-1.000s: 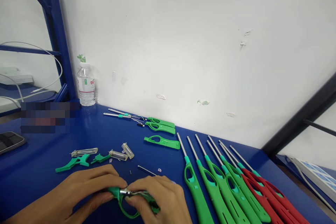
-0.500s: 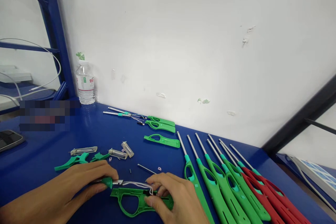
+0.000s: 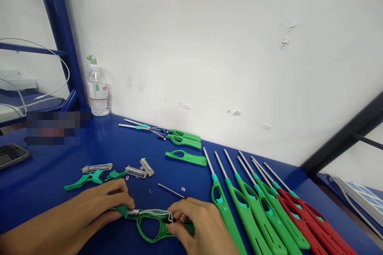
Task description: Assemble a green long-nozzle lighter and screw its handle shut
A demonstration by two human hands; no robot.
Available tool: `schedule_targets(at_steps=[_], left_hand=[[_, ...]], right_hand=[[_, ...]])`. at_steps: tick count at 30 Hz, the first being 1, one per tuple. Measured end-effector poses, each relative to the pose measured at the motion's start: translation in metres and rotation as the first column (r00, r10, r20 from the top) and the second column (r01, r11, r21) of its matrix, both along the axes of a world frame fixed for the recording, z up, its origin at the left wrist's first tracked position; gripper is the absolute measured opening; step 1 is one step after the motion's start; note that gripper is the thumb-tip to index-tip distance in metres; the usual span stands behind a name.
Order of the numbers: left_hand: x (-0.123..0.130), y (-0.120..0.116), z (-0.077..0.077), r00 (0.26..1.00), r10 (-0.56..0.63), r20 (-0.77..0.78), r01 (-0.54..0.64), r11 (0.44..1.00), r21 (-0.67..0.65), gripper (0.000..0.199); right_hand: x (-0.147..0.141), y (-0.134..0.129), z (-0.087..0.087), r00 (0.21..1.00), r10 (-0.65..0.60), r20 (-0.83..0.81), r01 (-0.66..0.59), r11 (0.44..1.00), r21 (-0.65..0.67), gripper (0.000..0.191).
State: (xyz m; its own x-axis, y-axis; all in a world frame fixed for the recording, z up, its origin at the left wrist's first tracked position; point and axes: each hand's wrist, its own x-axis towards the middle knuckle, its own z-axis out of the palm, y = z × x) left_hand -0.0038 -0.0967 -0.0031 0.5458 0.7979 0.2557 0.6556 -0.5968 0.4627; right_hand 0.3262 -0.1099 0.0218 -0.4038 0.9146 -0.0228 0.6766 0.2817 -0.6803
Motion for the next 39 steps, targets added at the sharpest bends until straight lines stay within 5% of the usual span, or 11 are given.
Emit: schedule_targets(at_steps=[6,12,18,24,39], left_hand=[[-0.003,-0.001,0.001,1.000,-0.014,-0.025,0.012,0.996,-0.088,0.036],[-0.001,0.002,0.001,0.999,0.035,-0.004,-0.035,0.998,0.049,0.034],[-0.002,-0.001,0.001,1.000,0.019,0.006,-0.020,0.999,0.032,0.032],[-0.001,0.000,-0.004,1.000,-0.007,0.021,0.010,0.993,-0.119,0.034],[0.008,-0.005,0.001,0.999,0.042,0.024,-0.039,0.991,-0.127,0.034]], right_hand=[[0.003,-0.003,-0.002,0.999,-0.005,-0.054,0.011,0.994,0.111,0.024],[0.002,-0.007,-0.001,0.991,0.012,-0.136,0.016,0.980,0.199,0.020],[0.004,-0.005,0.000,0.991,-0.007,-0.137,0.029,0.988,0.155,0.012],[0.005,-0.004,0.002,0.990,-0.001,-0.142,0.005,1.000,0.030,0.010],[0.003,-0.007,0.003,0.995,-0.029,-0.097,0.038,0.995,0.096,0.011]])
